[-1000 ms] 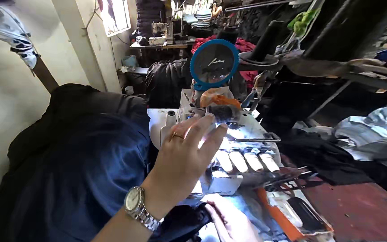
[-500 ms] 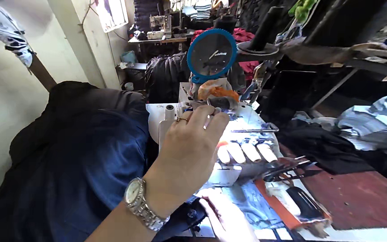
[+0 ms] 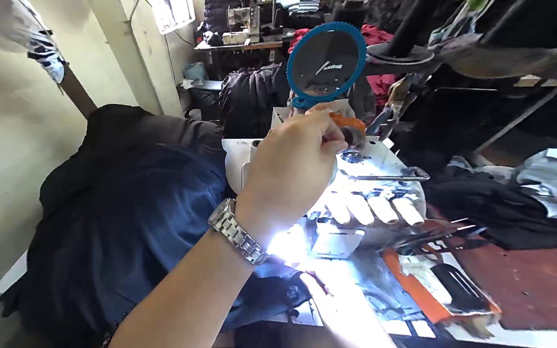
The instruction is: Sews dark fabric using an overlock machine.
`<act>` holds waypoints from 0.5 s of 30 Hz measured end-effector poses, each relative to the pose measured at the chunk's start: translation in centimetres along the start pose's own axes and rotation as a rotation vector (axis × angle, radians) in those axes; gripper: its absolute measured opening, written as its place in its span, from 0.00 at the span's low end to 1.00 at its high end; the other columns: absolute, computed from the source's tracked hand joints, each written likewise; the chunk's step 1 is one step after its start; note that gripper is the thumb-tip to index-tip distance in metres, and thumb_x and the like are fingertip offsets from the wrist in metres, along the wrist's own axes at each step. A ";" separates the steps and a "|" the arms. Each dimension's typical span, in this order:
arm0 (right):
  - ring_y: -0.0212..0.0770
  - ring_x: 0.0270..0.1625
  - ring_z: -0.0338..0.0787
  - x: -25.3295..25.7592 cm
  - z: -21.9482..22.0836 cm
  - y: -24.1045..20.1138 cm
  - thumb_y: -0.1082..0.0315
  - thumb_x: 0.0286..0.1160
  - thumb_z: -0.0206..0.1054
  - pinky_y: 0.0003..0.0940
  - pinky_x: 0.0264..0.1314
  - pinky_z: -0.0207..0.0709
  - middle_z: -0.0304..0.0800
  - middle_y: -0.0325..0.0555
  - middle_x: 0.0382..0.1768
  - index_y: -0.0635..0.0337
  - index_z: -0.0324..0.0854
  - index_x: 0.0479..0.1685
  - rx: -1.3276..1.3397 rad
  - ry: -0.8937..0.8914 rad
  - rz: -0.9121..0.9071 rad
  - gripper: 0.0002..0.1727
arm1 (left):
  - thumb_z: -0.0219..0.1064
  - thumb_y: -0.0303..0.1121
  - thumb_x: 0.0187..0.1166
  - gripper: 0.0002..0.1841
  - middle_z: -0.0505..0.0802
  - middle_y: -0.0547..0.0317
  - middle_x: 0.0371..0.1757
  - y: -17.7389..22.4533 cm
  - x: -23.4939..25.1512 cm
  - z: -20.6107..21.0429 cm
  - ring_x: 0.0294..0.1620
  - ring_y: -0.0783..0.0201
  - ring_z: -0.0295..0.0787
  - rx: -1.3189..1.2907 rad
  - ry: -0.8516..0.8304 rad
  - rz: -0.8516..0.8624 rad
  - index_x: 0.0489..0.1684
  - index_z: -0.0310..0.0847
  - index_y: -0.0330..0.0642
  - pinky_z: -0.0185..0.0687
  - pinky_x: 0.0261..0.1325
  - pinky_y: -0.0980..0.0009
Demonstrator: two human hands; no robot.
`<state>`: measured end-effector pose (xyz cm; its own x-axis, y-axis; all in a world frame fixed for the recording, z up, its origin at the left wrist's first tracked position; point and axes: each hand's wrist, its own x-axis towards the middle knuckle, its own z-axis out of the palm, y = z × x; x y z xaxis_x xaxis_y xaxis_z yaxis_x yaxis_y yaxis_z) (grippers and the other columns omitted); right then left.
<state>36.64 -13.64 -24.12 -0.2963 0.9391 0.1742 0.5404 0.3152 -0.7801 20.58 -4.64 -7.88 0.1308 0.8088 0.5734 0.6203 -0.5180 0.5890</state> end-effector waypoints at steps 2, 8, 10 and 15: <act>0.26 0.38 0.87 0.3 -0.4 -0.5 0.67 0.87 0.57 0.24 0.45 0.81 0.91 0.46 0.39 0.66 0.88 0.48 0.158 -0.010 0.051 0.14 | 0.68 0.31 0.83 0.08 0.89 0.56 0.51 0.2 -1.7 -0.5 0.49 0.63 0.88 0.037 0.034 0.062 0.54 0.86 0.43 0.87 0.50 0.65; 0.20 0.34 0.88 0.8 -2.7 -4.0 0.77 0.80 0.56 0.20 0.38 0.86 0.90 0.26 0.34 0.56 0.82 0.43 0.656 0.116 0.022 0.10 | 0.70 0.64 0.69 0.32 0.94 0.50 0.43 0.5 -13.8 -0.8 0.42 0.51 0.94 0.428 -0.286 -0.043 0.56 0.89 0.43 0.88 0.38 0.52; 0.23 0.42 0.92 0.6 -2.3 -5.3 0.73 0.87 0.53 0.24 0.46 0.89 0.94 0.24 0.40 0.45 0.86 0.48 0.889 0.234 -0.122 0.15 | 0.72 0.41 0.73 0.23 0.92 0.41 0.50 -0.2 -15.2 -0.2 0.49 0.42 0.93 0.376 -0.561 -0.270 0.62 0.84 0.35 0.87 0.44 0.46; 0.18 0.63 0.85 -0.9 5.3 -9.6 0.56 0.76 0.73 0.24 0.68 0.82 0.86 0.17 0.59 0.48 0.69 0.72 0.935 0.151 -0.252 0.27 | 0.50 0.28 0.88 0.12 0.90 0.62 0.40 2.8 -11.6 -4.1 0.40 0.73 0.88 -0.823 0.253 -0.573 0.54 0.82 0.44 0.86 0.44 0.73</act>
<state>27.48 -18.22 -19.97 -0.1782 0.8875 0.4250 -0.3861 0.3343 -0.8598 17.62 -16.59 -10.54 -0.2431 0.9611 0.1312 -0.1948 -0.1809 0.9640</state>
